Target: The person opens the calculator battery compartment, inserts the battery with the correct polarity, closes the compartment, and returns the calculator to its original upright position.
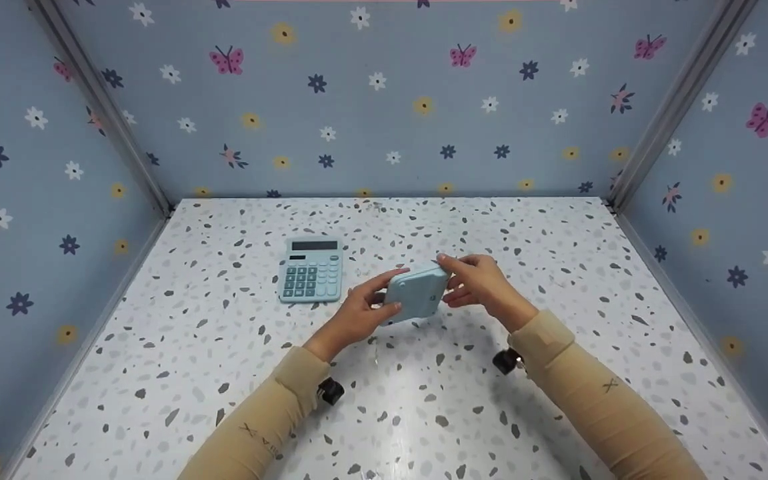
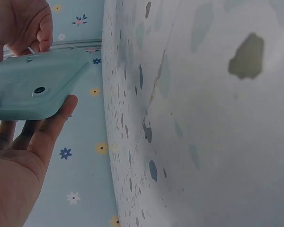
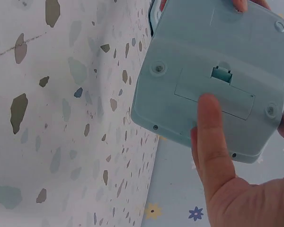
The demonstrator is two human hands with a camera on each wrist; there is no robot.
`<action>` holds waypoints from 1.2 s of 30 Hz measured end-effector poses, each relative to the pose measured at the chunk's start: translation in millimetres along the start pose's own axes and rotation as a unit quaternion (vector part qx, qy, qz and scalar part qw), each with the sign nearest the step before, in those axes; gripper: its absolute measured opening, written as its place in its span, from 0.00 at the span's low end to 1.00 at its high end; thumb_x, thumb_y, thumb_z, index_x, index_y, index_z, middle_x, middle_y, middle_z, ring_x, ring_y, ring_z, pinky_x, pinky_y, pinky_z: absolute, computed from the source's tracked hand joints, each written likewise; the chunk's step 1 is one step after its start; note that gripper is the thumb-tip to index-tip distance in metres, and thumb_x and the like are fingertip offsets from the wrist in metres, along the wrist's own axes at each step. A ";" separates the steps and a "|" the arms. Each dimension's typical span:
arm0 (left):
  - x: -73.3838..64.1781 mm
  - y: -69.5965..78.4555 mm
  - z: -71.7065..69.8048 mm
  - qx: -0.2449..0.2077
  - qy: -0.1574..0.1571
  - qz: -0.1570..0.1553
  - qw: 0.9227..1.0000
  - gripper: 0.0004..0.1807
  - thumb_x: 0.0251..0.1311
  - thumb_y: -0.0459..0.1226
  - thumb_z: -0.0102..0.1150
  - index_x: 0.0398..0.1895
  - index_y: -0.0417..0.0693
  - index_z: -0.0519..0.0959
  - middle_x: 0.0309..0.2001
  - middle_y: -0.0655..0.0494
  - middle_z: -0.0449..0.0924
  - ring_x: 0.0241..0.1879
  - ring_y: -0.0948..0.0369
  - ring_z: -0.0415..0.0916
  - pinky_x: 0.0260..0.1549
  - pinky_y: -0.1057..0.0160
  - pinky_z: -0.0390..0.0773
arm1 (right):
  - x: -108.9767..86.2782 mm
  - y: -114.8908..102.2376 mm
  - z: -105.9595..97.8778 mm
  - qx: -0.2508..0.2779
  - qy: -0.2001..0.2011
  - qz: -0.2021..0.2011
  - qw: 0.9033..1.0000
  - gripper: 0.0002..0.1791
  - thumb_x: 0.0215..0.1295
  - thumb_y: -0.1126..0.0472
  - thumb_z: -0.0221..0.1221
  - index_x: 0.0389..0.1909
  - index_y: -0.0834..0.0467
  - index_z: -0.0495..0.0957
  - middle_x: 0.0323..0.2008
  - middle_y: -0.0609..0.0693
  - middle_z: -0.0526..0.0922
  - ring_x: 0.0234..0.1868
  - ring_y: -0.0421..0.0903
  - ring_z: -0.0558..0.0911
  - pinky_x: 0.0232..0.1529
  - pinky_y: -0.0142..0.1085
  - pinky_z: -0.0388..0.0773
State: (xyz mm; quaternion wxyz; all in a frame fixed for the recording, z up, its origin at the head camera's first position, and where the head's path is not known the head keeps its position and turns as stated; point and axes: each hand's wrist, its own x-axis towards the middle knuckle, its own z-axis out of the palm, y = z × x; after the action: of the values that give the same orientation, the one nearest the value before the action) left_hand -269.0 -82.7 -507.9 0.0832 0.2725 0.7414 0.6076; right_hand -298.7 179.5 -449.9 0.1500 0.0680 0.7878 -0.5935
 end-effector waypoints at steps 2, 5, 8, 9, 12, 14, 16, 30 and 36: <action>-0.5 0.8 0.8 0.015 -0.004 0.002 1.000 0.34 0.79 0.33 0.60 0.85 0.49 0.65 0.75 0.38 0.73 0.67 0.38 0.80 0.64 0.39 0.84 | 0.1 -0.8 -0.2 0.010 -0.001 0.010 1.000 0.40 0.77 0.41 0.64 0.71 0.71 0.70 0.43 0.60 0.88 0.31 0.45 0.92 0.38 0.38 0.92; -0.3 0.7 2.0 0.034 -0.005 0.009 0.999 0.33 0.78 0.33 0.60 0.84 0.50 0.67 0.75 0.39 0.74 0.66 0.39 0.81 0.62 0.40 0.84 | 0.1 -2.3 -0.9 0.031 -0.001 0.023 0.999 0.40 0.77 0.44 0.65 0.71 0.73 0.69 0.43 0.59 0.89 0.31 0.45 0.92 0.38 0.37 0.92; 0.1 1.1 3.3 0.050 -0.004 0.018 0.999 0.33 0.78 0.32 0.60 0.83 0.50 0.68 0.75 0.40 0.75 0.65 0.40 0.81 0.62 0.40 0.84 | 1.1 -2.3 -2.8 0.053 -0.011 0.029 0.998 0.36 0.77 0.48 0.65 0.69 0.73 0.72 0.40 0.57 0.90 0.31 0.45 0.92 0.38 0.37 0.92; 0.4 1.0 3.7 0.054 -0.003 0.020 0.998 0.33 0.77 0.32 0.61 0.83 0.51 0.68 0.74 0.40 0.75 0.65 0.40 0.81 0.61 0.41 0.84 | 1.5 -2.0 -3.7 0.061 -0.016 0.030 0.998 0.35 0.77 0.49 0.65 0.69 0.73 0.73 0.39 0.56 0.91 0.31 0.45 0.92 0.38 0.37 0.92; 0.9 1.0 4.7 0.059 0.004 0.023 0.998 0.36 0.76 0.32 0.63 0.84 0.51 0.67 0.70 0.40 0.78 0.62 0.42 0.83 0.59 0.42 0.86 | 2.2 0.0 -7.2 0.085 -0.035 0.032 0.995 0.32 0.77 0.52 0.65 0.70 0.71 0.74 0.37 0.55 0.91 0.32 0.46 0.92 0.38 0.37 0.92; 1.2 1.1 5.1 0.056 0.016 0.018 0.998 0.38 0.74 0.32 0.66 0.84 0.52 0.67 0.67 0.40 0.80 0.61 0.44 0.84 0.58 0.44 0.87 | 2.4 1.5 -9.9 0.100 -0.047 0.034 0.993 0.33 0.76 0.54 0.64 0.71 0.72 0.73 0.37 0.54 0.91 0.32 0.46 0.93 0.38 0.36 0.92; 1.3 1.8 5.2 0.046 0.031 0.010 0.998 0.39 0.71 0.33 0.70 0.83 0.52 0.68 0.65 0.41 0.80 0.61 0.46 0.85 0.58 0.46 0.88 | 2.2 3.1 -12.8 0.112 -0.058 0.033 0.992 0.33 0.75 0.56 0.64 0.72 0.73 0.72 0.37 0.54 0.90 0.33 0.47 0.93 0.39 0.36 0.92; 5.1 0.1 5.1 0.037 0.081 -0.035 0.995 0.37 0.59 0.34 0.80 0.72 0.44 0.79 0.61 0.43 0.85 0.63 0.47 0.83 0.64 0.49 0.84 | 3.9 13.1 -22.7 0.188 -0.097 0.035 0.977 0.23 0.74 0.68 0.62 0.66 0.72 0.71 0.41 0.57 0.89 0.34 0.49 0.93 0.41 0.38 0.92; 4.2 -2.3 1.6 0.033 0.078 -0.057 0.995 0.39 0.57 0.36 0.82 0.74 0.44 0.78 0.68 0.43 0.82 0.65 0.49 0.81 0.65 0.49 0.83 | 4.2 15.9 -27.5 0.214 -0.104 0.031 0.971 0.31 0.74 0.70 0.61 0.76 0.66 0.67 0.48 0.56 0.88 0.39 0.49 0.93 0.44 0.39 0.92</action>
State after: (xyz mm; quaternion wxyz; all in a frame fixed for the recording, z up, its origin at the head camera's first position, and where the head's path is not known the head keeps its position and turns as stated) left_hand -272.5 -79.5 -509.6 0.0505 0.1841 0.7795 0.5966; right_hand -302.4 210.0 -458.9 0.2312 0.0608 0.6204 -0.7470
